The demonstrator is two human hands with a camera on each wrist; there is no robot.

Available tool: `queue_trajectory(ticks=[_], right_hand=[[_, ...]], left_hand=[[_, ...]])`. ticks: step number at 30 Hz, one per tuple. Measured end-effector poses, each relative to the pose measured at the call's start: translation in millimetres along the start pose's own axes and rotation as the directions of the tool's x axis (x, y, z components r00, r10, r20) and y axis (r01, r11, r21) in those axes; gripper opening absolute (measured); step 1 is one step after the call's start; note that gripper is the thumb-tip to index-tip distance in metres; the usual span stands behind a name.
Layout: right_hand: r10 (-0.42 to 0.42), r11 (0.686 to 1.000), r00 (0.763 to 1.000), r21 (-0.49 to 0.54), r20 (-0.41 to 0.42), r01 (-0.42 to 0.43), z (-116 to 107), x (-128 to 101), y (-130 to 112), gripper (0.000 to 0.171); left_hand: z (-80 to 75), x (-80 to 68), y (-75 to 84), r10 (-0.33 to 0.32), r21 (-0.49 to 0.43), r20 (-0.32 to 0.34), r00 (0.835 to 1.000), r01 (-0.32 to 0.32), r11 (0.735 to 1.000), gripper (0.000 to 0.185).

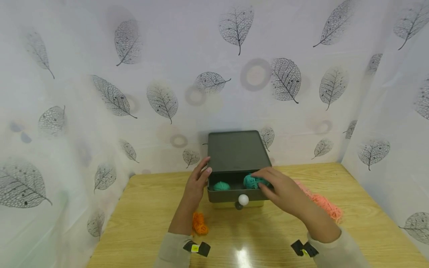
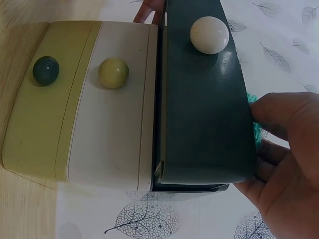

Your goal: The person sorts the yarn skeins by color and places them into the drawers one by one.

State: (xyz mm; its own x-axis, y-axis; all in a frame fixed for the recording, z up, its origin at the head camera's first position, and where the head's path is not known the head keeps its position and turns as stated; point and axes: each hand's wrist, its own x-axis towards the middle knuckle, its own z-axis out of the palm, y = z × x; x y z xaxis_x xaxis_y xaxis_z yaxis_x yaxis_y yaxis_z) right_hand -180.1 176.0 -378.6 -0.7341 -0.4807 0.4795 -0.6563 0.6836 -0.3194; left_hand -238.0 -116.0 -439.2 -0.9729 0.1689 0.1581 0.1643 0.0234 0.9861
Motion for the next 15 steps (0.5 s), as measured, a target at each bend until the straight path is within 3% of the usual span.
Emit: queue_trajectory(ticks=[15], right_hand=[[0.05,0.998,0.995,-0.039,0.087,-0.047,-1.5,4.5,-2.6,0.019]], left_hand=[[0.1,0.3,-1.1,-0.007,0.006,-0.002,1.0,0.007,1.0,0.047]])
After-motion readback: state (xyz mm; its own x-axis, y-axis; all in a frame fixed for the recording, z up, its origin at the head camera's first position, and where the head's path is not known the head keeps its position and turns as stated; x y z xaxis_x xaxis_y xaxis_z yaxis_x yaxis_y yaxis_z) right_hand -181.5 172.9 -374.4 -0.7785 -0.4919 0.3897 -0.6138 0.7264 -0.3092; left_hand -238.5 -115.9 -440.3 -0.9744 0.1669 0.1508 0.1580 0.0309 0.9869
